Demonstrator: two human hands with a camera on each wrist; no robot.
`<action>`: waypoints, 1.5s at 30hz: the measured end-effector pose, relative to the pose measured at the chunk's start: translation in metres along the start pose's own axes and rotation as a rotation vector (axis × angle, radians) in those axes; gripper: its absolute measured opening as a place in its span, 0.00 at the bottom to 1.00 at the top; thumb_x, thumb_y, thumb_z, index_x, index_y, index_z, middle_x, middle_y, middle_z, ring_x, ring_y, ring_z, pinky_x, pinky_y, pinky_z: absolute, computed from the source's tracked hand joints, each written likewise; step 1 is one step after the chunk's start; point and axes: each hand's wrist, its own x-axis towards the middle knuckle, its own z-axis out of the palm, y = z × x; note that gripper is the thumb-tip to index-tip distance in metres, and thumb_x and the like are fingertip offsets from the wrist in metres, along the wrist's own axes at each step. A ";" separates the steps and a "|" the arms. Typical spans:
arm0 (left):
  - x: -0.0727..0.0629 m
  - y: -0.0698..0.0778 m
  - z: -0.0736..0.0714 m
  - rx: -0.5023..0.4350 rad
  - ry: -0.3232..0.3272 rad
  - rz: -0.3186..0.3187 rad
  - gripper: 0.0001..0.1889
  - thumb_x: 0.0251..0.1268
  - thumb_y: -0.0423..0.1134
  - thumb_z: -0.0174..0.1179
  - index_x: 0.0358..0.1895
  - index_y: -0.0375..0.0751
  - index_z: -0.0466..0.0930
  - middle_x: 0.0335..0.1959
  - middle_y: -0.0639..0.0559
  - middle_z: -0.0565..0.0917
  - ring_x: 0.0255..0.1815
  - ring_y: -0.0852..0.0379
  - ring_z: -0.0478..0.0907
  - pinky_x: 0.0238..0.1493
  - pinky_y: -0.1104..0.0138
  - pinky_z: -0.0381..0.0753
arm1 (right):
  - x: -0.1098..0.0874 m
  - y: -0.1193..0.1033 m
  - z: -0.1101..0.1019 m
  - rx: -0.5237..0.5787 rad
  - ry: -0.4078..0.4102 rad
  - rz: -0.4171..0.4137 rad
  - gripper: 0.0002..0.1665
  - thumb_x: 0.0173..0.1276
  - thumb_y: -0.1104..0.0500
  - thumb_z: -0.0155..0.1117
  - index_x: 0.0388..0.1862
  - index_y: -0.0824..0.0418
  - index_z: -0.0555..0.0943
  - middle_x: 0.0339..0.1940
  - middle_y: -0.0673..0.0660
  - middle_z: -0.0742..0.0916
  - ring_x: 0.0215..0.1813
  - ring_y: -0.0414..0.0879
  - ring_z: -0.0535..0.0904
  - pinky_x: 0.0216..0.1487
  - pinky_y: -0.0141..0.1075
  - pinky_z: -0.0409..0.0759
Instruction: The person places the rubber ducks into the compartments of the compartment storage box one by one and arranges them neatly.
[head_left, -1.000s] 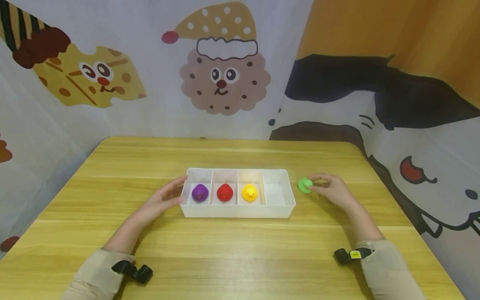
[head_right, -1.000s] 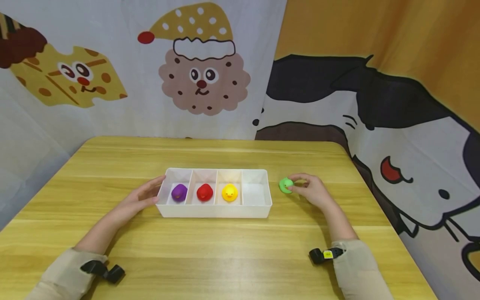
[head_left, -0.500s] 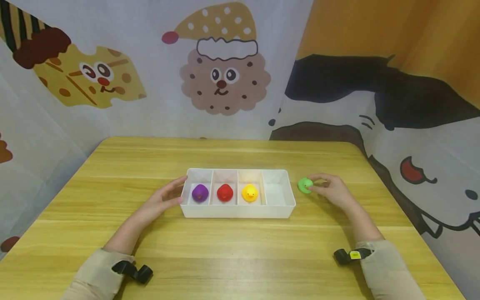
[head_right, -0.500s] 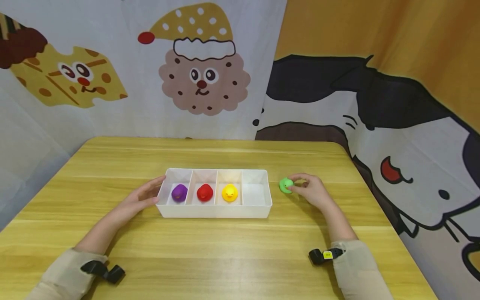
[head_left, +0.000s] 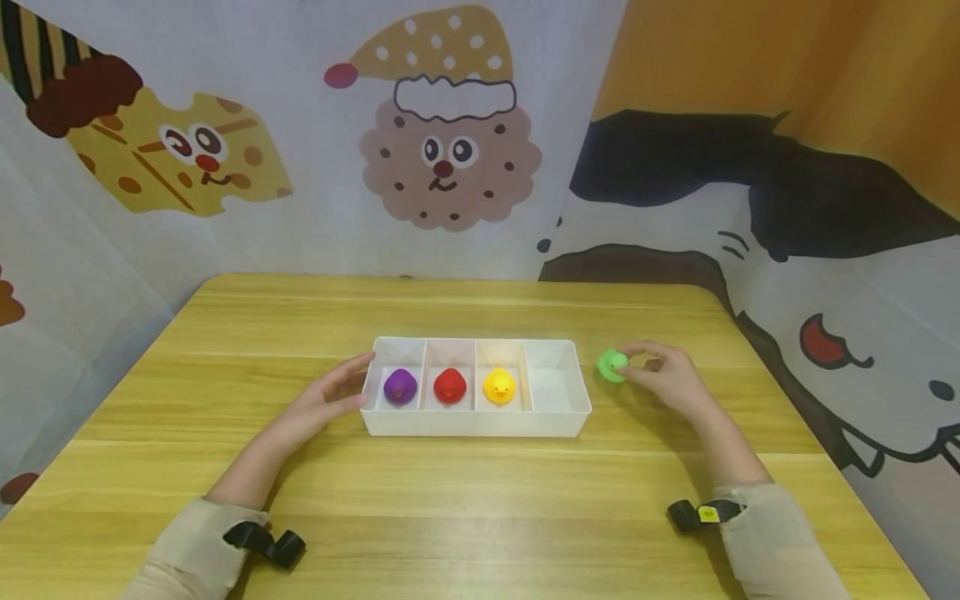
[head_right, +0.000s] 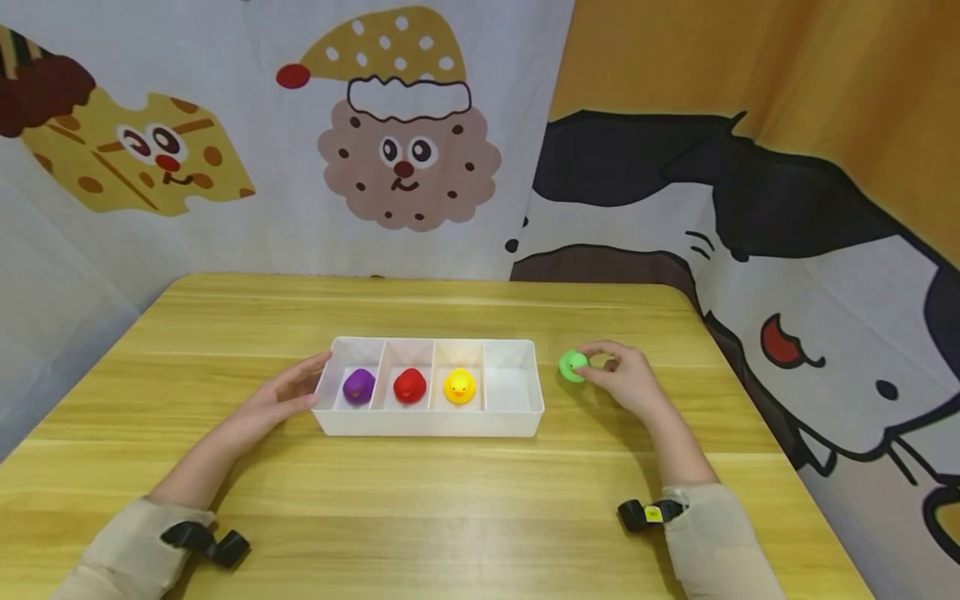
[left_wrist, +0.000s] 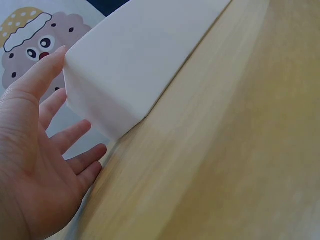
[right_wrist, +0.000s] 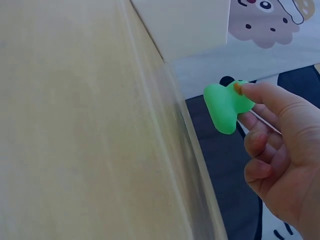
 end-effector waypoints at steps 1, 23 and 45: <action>0.000 0.000 0.000 0.000 0.000 0.000 0.32 0.70 0.33 0.53 0.75 0.43 0.53 0.71 0.33 0.59 0.69 0.33 0.57 0.63 0.38 0.57 | -0.001 -0.002 0.000 0.007 0.004 -0.001 0.26 0.60 0.50 0.72 0.55 0.59 0.80 0.12 0.50 0.71 0.14 0.38 0.61 0.12 0.31 0.64; 0.001 0.000 -0.001 0.009 0.005 -0.002 0.32 0.70 0.34 0.53 0.75 0.44 0.53 0.72 0.34 0.58 0.69 0.33 0.56 0.64 0.38 0.56 | -0.012 -0.036 -0.004 -0.016 0.040 -0.089 0.22 0.61 0.52 0.71 0.53 0.58 0.81 0.14 0.51 0.71 0.15 0.40 0.61 0.12 0.33 0.62; 0.001 -0.001 0.000 0.010 0.005 0.005 0.33 0.70 0.34 0.54 0.75 0.43 0.54 0.71 0.34 0.59 0.69 0.33 0.57 0.63 0.38 0.57 | -0.012 -0.074 0.006 -0.062 0.005 -0.203 0.19 0.58 0.56 0.73 0.48 0.58 0.83 0.18 0.55 0.75 0.18 0.44 0.65 0.14 0.33 0.64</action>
